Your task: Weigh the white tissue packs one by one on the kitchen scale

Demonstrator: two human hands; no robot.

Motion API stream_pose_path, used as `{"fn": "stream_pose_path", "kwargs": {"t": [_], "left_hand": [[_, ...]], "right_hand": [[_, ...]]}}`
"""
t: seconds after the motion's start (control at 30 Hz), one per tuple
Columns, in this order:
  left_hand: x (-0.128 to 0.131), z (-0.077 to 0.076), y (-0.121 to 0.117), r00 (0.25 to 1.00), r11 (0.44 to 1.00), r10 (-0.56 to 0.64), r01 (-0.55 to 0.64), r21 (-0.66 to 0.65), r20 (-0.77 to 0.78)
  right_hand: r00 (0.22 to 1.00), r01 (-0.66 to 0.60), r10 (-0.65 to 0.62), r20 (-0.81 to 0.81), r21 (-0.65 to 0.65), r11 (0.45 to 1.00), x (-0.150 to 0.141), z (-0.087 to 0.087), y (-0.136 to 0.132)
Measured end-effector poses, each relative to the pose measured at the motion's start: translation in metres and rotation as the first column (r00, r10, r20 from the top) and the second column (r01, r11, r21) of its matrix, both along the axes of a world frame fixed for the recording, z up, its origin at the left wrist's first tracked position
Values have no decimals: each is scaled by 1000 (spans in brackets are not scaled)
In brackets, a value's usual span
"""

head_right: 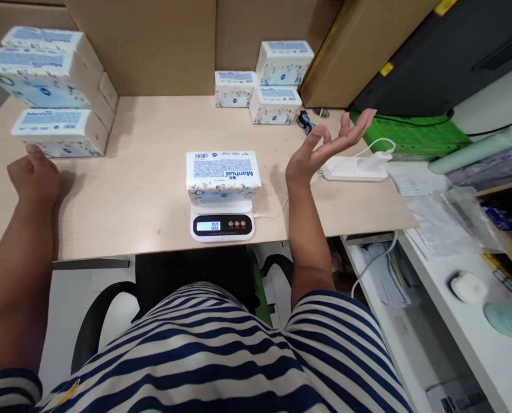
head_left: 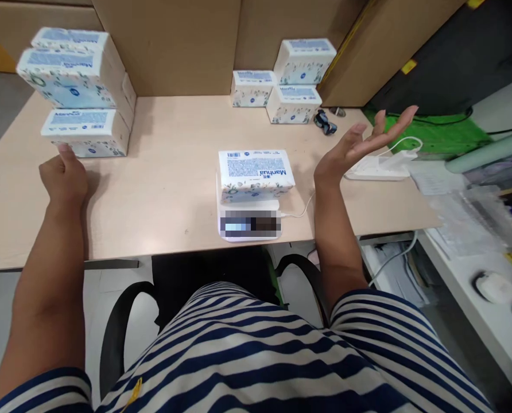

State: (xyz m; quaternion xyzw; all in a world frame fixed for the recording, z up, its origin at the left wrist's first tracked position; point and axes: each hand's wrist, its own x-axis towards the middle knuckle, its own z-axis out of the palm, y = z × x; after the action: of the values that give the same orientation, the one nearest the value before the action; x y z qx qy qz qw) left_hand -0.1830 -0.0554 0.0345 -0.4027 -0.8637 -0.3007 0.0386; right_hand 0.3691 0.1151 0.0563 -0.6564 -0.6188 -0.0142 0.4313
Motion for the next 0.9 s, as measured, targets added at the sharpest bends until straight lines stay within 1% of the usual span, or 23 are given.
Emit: {"fn": "stream_pose_path", "kwargs": {"t": [0.07, 0.1, 0.17, 0.23, 0.27, 0.33, 0.37, 0.4, 0.43, 0.47, 0.5, 0.53, 0.57, 0.6, 0.63, 0.67, 0.73, 0.77, 0.83, 0.9], "left_hand": [[-3, -3, 3, 999, 995, 46, -49, 88, 27], [-4, -4, 4, 998, 991, 60, -63, 118, 32], [-4, -6, 7, 998, 988, 66, -67, 136, 11], [10, -5, 10, 997, 985, 71, -68, 159, -18], [23, -3, 11, 998, 984, 55, -51, 173, -20], [66, 2, 14, 999, 979, -41, 38, 199, 14], [93, 4, 15, 986, 974, -143, 125, 191, 82], [123, 5, 16, 950, 959, -259, 231, 166, 173], [152, 5, 16, 889, 923, -384, 358, 142, 248], [181, 4, 16, 818, 865, -500, 484, 129, 284], [206, 1, 17, 751, 799, -599, 584, 145, 278], [227, -1, 19, 690, 733, -679, 654, 188, 249], [243, -4, 22, 657, 693, -721, 687, 221, 220], [254, -6, 26, 655, 683, -730, 692, 234, 195], [261, -8, 29, 670, 692, -721, 683, 234, 177], [263, -8, 32, 699, 717, -696, 664, 214, 165], [259, -8, 34, 754, 765, -643, 627, 146, 134], [254, -8, 33, 768, 775, -631, 619, 123, 113], [245, -10, 29, 764, 767, -641, 636, 84, 73], [239, -15, 26, 724, 726, -688, 685, 56, 58]], "right_hand": [[998, -39, 40, -40, 35, 999, 9, -7, 10], [996, -79, 80, -44, 42, 996, 12, -10, 13], [977, -208, 208, -45, 21, 978, 13, -16, 18], [930, -362, 359, -75, -43, 931, 8, -20, 16], [900, -432, 423, -101, -87, 898, 4, -21, 14], [854, -520, 502, -139, -176, 836, -6, -22, 6], [838, -546, 527, -145, -216, 809, -11, -22, 2], [823, -567, 548, -146, -250, 785, -16, -20, -2], [809, -586, 569, -148, -278, 761, -21, -19, -5], [792, -608, 591, -156, -303, 734, -25, -17, -8], [774, -629, 610, -171, -323, 707, -29, -16, -9], [758, -648, 625, -189, -335, 684, -32, -15, -11], [743, -665, 637, -205, -341, 665, -34, -15, -11], [727, -682, 652, -216, -343, 647, -37, -16, -11], [709, -699, 670, -220, -343, 627, -39, -17, -12], [689, -717, 690, -221, -344, 606, -40, -19, -12], [658, -743, 720, -219, -345, 574, -42, -24, -12], [652, -747, 726, -218, -345, 568, -42, -26, -12], [661, -740, 719, -215, -344, 578, -42, -30, -13], [681, -724, 701, -212, -340, 601, -40, -31, -14]]}}
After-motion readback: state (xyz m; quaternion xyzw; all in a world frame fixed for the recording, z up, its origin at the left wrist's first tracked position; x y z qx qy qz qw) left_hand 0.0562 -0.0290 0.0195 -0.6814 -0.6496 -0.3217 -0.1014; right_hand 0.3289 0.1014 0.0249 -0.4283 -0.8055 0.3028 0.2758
